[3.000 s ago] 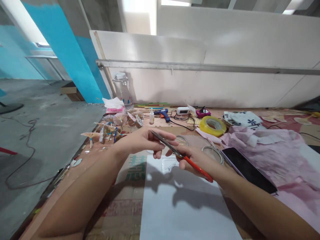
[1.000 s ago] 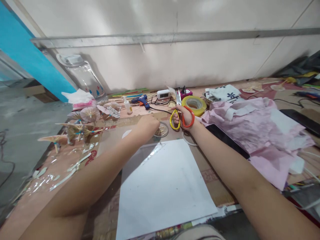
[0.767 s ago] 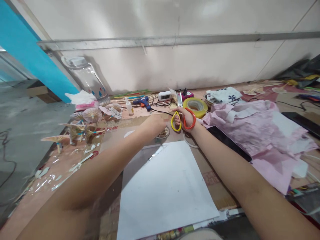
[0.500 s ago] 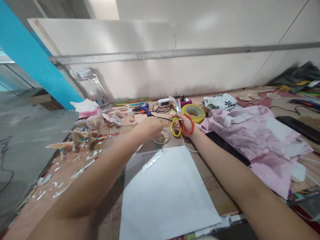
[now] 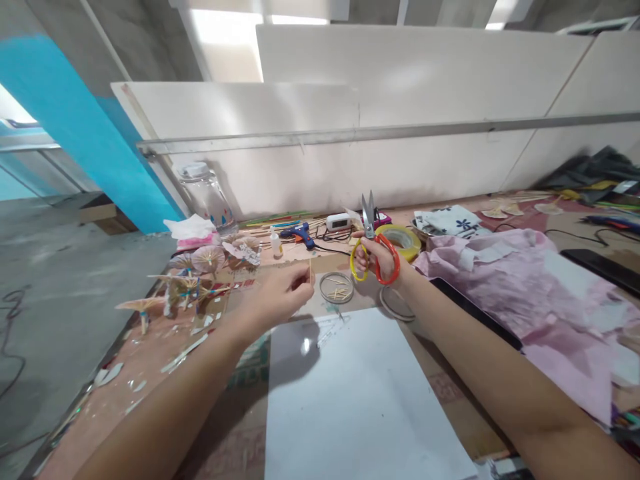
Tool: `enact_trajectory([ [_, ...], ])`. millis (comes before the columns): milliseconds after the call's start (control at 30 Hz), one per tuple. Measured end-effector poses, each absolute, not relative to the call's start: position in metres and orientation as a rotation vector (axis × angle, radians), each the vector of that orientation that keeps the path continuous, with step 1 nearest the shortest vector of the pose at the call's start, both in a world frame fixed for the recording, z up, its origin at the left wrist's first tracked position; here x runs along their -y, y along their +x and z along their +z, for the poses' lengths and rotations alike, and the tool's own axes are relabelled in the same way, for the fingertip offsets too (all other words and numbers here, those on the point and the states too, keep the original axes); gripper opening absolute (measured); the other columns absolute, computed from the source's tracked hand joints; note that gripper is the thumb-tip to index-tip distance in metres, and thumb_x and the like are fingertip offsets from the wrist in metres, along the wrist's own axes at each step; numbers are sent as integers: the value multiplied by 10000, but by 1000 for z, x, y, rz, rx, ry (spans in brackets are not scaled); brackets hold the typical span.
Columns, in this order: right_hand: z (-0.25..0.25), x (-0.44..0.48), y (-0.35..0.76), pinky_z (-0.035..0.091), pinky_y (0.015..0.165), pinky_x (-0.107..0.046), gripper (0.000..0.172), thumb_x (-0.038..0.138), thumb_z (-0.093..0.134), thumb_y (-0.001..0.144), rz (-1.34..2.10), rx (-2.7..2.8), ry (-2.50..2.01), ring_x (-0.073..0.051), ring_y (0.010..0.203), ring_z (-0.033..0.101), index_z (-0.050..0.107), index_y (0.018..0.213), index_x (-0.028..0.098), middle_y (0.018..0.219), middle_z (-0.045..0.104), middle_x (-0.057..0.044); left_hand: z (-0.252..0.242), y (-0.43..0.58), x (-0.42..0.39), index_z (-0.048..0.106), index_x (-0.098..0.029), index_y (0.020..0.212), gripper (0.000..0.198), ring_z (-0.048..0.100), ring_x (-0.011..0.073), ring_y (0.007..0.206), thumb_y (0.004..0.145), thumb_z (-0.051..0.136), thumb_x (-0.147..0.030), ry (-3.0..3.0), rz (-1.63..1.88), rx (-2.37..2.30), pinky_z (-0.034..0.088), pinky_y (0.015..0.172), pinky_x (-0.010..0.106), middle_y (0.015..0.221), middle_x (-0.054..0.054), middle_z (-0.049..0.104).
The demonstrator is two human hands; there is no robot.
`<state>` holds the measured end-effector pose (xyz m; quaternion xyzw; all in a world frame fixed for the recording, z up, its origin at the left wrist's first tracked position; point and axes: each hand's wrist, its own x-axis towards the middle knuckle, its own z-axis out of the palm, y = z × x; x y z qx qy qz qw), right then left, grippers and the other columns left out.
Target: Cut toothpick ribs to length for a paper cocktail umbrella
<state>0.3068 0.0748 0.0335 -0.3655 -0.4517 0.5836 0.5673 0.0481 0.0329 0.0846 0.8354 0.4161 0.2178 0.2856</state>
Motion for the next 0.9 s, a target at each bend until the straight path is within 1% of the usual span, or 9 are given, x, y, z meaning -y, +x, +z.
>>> enact_trajectory([
  [133,58,-49,288,432,522,-263,395,346,773,814,1298,1218,-875,-129,528,521,578,1135,227,638,567,62,88,42,-16,429,-220,655,253,522,138,627,893,381,-293,2102,646,-1103,389,584,266,628,-35,519],
  [200,66,-36,281,449,551,-282,379,388,683,907,1212,1405,-930,-138,546,540,564,1222,214,667,580,46,91,40,-12,466,-212,641,337,520,135,618,939,382,-344,2079,670,-1102,382,583,268,617,-34,525],
  [267,72,-27,278,454,566,-286,390,408,647,948,1169,1526,-950,-137,570,546,553,1272,212,706,576,37,96,39,-11,552,-202,670,358,545,132,625,956,410,-363,2045,690,-1065,400,593,266,634,-28,579],
  [367,76,-18,277,471,597,-293,417,471,602,986,1143,1612,-961,-141,625,558,546,1315,221,776,564,16,105,35,-9,685,-189,791,276,606,130,659,932,502,-340,1897,772,-985,472,627,261,708,-5,678],
  [433,76,-14,279,472,599,-298,448,525,575,992,1124,1654,-969,-150,645,554,548,1327,227,795,551,5,110,32,-9,729,-178,887,221,632,127,662,905,571,-332,1763,848,-926,513,637,262,741,10,710],
  [600,79,-7,285,450,603,-319,472,531,608,972,1061,1785,-1000,-166,636,525,570,1343,242,777,536,-5,119,25,-5,706,-169,1092,270,676,121,640,863,703,-312,1557,900,-775,571,628,256,760,13,748],
  [767,84,-1,286,369,549,-286,515,636,635,916,1029,1831,-957,-140,623,436,606,1262,256,783,483,1,123,21,0,656,-202,1269,415,707,95,685,858,714,-223,1568,982,-714,589,643,218,1021,46,769],
  [833,88,2,290,357,530,-276,572,658,695,857,1052,1863,-971,-140,627,438,608,1256,259,788,497,-3,124,19,1,605,-265,1383,523,704,82,688,873,706,-207,1601,1002,-725,591,639,210,1161,56,746],
  [900,92,5,297,377,523,-277,615,627,748,822,1095,1913,-1007,-154,635,481,592,1308,284,790,547,-14,126,16,2,553,-340,1451,598,701,77,696,889,698,-200,1630,1035,-738,590,631,206,1263,52,713],
])
